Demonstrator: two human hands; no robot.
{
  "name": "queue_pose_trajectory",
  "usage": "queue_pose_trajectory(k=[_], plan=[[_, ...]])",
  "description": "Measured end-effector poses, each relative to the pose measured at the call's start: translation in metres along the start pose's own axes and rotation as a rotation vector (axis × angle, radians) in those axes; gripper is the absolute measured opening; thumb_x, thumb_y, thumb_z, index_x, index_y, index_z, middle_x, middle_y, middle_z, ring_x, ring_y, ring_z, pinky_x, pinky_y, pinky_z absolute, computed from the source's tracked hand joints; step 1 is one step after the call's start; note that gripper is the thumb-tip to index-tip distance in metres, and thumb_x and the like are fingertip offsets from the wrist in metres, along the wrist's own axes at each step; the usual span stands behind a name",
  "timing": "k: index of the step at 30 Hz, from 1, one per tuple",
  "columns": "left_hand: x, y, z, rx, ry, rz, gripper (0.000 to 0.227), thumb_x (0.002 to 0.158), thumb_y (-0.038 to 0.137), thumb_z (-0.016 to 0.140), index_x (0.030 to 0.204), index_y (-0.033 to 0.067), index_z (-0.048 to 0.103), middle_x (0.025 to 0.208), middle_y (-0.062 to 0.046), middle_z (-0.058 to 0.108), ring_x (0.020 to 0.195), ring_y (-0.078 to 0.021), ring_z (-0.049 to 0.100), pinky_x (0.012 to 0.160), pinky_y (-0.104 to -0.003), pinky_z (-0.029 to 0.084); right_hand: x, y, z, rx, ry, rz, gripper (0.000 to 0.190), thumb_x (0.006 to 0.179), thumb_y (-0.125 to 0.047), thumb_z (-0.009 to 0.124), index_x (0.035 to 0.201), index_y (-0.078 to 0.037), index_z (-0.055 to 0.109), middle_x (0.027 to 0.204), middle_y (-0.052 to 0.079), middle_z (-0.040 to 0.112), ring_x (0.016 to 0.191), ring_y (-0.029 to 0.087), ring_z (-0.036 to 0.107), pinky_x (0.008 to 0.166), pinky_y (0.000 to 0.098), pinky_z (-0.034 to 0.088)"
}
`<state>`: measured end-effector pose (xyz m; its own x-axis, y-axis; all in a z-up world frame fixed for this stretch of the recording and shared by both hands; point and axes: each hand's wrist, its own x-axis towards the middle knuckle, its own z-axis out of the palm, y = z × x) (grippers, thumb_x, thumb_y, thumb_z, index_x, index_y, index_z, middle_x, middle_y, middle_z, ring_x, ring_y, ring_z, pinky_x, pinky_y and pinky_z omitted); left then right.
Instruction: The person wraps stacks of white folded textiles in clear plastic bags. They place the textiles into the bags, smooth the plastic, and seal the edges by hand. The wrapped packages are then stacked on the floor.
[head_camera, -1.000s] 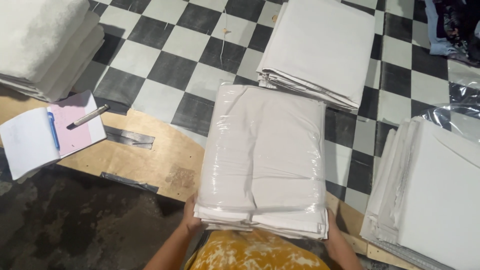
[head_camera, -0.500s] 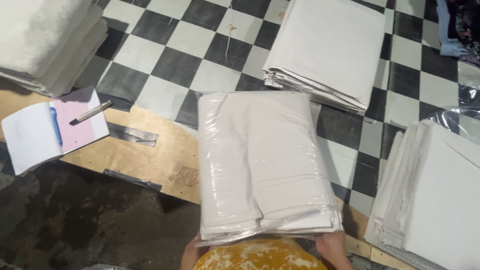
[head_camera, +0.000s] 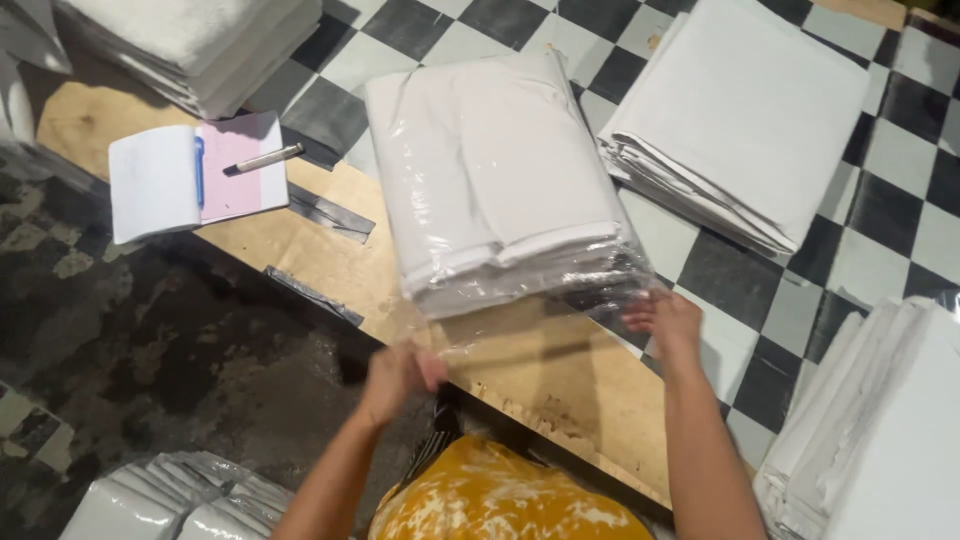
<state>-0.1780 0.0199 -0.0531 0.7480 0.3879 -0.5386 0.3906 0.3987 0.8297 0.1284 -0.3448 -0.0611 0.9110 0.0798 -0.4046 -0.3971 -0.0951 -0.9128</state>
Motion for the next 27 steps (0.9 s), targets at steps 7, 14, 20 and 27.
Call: queue_pose_trajectory(k=[7, 14, 20, 27], plan=[[-0.090, 0.018, -0.023, 0.536, -0.095, 0.011, 0.039, 0.091, 0.038, 0.068, 0.115, 0.0070, 0.074, 0.095, -0.008, 0.081, 0.086, -0.0183, 0.073, 0.080, -0.035, 0.060, -0.034, -0.023, -0.033, -0.206, 0.437, -0.526, 0.025, 0.102, -0.003, 0.059, 0.127, 0.003, 0.058, 0.108, 0.018, 0.070, 0.084, 0.020, 0.066, 0.068, 0.0290, 0.054], [0.013, 0.179, 0.068, 1.050, 0.287, 0.894, 0.053, 0.102, 0.038, 0.061, 0.147, 0.0097, 0.053, 0.156, -0.019, 0.044, 0.148, -0.0408, 0.033, 0.119, -0.051, 0.026, -0.022, -0.158, 0.116, -0.786, 0.252, -1.164, 0.051, 0.107, -0.028, 0.064, 0.151, -0.006, 0.053, 0.158, 0.020, 0.049, 0.147, 0.038, 0.042, 0.123, 0.0525, 0.029], [0.038, 0.131, 0.100, 1.275, 0.265, 1.079, 0.066, 0.097, 0.044, 0.059, 0.153, 0.0136, 0.044, 0.160, -0.021, 0.038, 0.148, -0.0448, 0.032, 0.120, -0.062, 0.022, -0.016, -0.126, 0.152, -1.051, 0.088, -1.000, 0.062, 0.099, -0.038, 0.060, 0.155, -0.013, 0.049, 0.161, 0.019, 0.040, 0.145, 0.045, 0.036, 0.115, 0.0605, 0.028], [0.047, 0.045, 0.100, 1.231, 0.404, 1.166, 0.059, 0.097, 0.039, 0.058, 0.150, 0.0161, 0.050, 0.160, -0.016, 0.041, 0.148, -0.0399, 0.037, 0.121, -0.060, 0.022, -0.013, -0.067, 0.133, -0.728, 0.222, -1.303, 0.051, 0.096, -0.018, 0.048, 0.145, -0.005, 0.057, 0.152, 0.018, 0.054, 0.143, 0.042, 0.048, 0.122, 0.0530, 0.033]])
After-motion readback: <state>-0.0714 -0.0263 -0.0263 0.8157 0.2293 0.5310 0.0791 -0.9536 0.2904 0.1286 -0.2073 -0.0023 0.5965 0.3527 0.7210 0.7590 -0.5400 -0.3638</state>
